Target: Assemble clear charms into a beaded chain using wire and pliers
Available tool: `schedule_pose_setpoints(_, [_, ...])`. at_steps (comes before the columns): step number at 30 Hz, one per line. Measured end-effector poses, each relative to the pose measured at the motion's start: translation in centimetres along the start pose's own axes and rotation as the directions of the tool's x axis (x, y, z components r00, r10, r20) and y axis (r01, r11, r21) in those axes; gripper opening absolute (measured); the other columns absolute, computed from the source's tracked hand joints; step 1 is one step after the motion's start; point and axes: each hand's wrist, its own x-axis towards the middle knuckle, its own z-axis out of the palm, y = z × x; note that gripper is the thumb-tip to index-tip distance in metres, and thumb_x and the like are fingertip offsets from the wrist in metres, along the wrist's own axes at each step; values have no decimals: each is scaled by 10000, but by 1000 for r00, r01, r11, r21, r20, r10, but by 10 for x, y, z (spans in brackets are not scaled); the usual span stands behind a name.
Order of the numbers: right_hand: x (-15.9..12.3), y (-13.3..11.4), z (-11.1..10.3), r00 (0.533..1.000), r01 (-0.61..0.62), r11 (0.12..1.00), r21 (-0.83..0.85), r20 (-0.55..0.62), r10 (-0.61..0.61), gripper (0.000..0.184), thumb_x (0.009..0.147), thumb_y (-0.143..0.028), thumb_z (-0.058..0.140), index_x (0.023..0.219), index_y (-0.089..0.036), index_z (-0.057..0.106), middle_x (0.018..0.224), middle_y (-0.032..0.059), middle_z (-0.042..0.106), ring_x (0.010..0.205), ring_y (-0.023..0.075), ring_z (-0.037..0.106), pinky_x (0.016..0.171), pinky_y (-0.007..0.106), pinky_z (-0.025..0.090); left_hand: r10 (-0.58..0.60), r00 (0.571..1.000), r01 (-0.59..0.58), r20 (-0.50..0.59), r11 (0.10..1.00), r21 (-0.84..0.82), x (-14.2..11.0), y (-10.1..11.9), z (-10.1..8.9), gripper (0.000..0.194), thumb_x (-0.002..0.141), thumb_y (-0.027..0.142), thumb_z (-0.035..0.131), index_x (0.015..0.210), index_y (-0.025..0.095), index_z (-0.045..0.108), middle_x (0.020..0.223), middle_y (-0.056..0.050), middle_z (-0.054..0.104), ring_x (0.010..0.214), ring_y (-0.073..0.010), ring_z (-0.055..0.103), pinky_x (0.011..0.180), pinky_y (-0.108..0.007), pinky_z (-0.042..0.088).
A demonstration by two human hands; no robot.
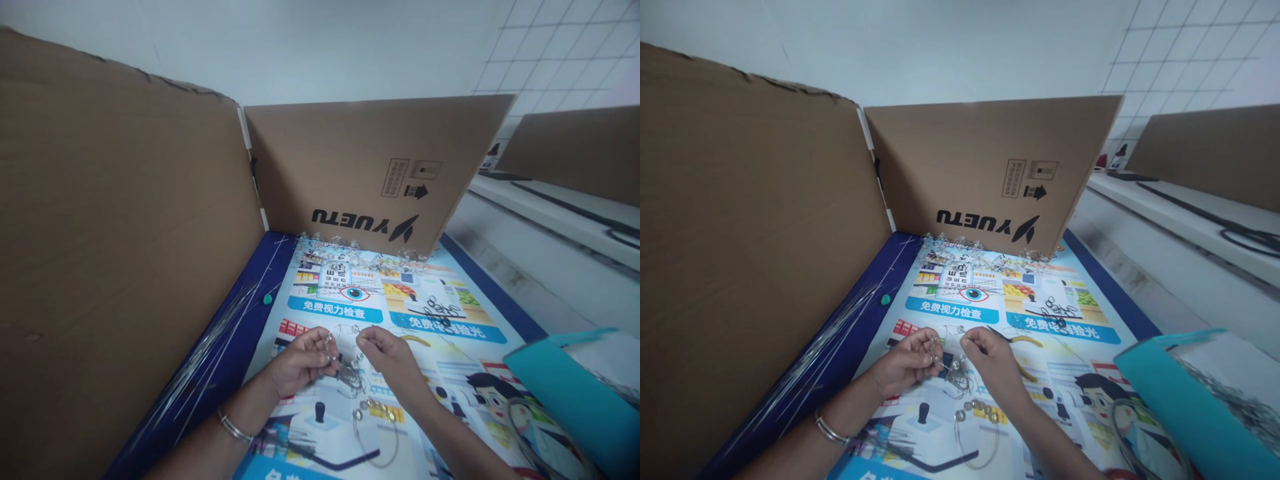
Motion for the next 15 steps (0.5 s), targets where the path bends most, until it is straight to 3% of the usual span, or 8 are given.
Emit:
schedule_pose_setpoints(10, [-2,-3,1,1000,-1,1000,-14,12,1,241,748,-426,500,697,-194,540,551,-38,406,488,87,346,428,192,298,9,999,-7,-40,999,49,1,-4,-3,245,650,134,691,824,153,519,781,-17,577,654,-113,607,564,-186,472])
schedule_pose_setpoints(15, [-3,-4,1,1000,-14,1000,-25,-2,14,226,737,-412,512,684,-195,545,550,-37,410,487,87,343,425,192,304,36,999,-36,-3,999,29,1,-1,-1,238,666,150,663,865,148,533,813,-46,584,669,-124,584,586,-218,458])
